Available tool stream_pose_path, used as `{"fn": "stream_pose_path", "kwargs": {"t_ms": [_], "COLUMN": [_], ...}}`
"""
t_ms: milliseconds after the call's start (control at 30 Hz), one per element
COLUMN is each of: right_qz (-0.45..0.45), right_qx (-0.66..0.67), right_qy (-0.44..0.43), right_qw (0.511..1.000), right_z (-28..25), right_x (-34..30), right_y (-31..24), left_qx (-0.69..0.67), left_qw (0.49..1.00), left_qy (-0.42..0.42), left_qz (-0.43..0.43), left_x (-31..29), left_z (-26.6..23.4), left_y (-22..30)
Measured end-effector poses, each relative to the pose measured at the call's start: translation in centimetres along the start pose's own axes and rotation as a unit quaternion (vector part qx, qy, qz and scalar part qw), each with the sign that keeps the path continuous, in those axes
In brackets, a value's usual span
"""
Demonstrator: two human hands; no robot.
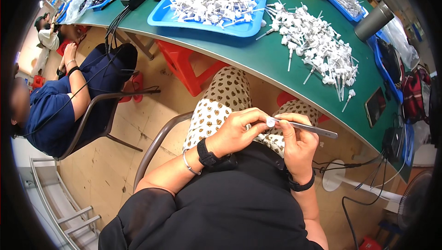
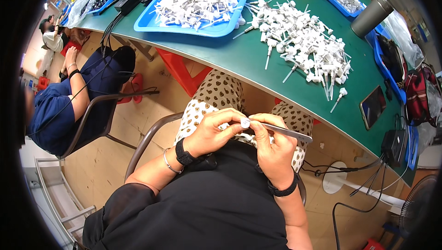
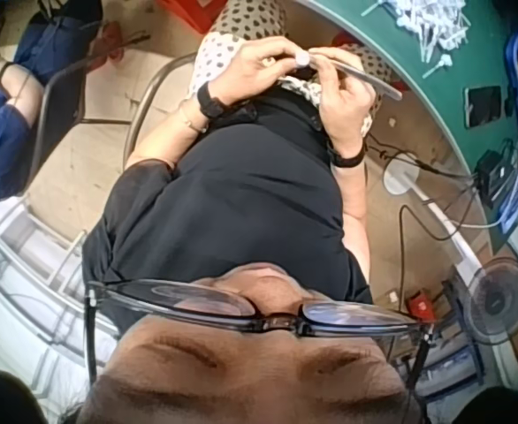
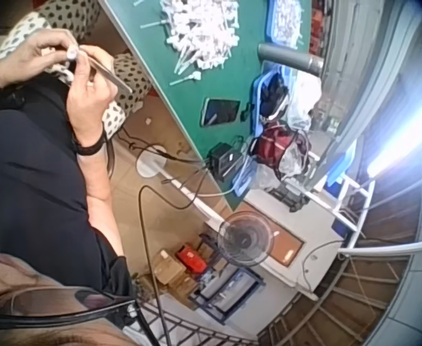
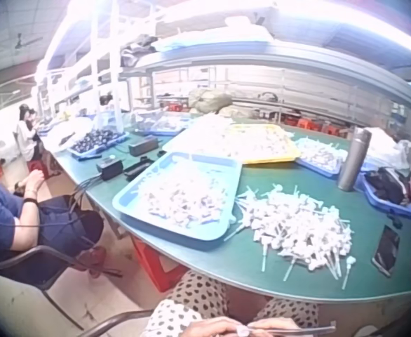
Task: The person uses tweezers to pick up small white plastic components from a pile on the table and places them into a blue tray. The person repeats this action continuously, transferring items one by one from the loose pile to the organized tray.
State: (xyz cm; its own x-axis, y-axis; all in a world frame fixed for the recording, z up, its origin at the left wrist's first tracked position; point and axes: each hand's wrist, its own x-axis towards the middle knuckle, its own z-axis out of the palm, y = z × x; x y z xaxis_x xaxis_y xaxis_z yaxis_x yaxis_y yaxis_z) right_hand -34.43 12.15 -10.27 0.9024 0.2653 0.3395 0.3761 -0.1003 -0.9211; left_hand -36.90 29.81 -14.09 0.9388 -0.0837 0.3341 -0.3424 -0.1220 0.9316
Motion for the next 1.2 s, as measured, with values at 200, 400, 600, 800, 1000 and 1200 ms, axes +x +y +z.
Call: {"fn": "stream_pose_path", "kwargs": {"t_ms": [200, 400, 600, 800, 1000, 1200], "right_qz": [0.005, 0.000, 0.000, 0.005, 0.024, 0.019], "right_qx": [-0.002, 0.011, 0.009, -0.002, 0.038, 0.055], "right_qy": [0.005, 0.014, 0.017, 0.017, 0.033, 0.029], "right_qw": [1.000, 1.000, 1.000, 1.000, 0.998, 0.998], "right_z": [0.05, 0.14, 0.24, 0.24, 0.24, 0.19], "right_x": [-0.02, 0.00, 0.04, 0.04, -0.08, -0.09], "right_y": [-0.01, 0.03, -0.03, -0.14, -0.08, -0.28], "left_qx": [0.009, 0.009, 0.008, -0.005, 0.002, -0.001], "left_qw": [1.000, 1.000, 1.000, 1.000, 1.000, 1.000], "left_qy": [-0.002, -0.006, -0.006, 0.007, 0.005, 0.028], "left_qz": [-0.005, -0.004, -0.008, 0.000, -0.010, -0.007], "left_x": [-0.01, -0.03, -0.14, -0.10, -0.19, -0.23], "left_z": [-0.03, 0.00, 0.05, 0.26, 0.26, 0.56], "left_y": [0.11, 0.02, -0.20, -0.17, -0.12, -0.05]}}
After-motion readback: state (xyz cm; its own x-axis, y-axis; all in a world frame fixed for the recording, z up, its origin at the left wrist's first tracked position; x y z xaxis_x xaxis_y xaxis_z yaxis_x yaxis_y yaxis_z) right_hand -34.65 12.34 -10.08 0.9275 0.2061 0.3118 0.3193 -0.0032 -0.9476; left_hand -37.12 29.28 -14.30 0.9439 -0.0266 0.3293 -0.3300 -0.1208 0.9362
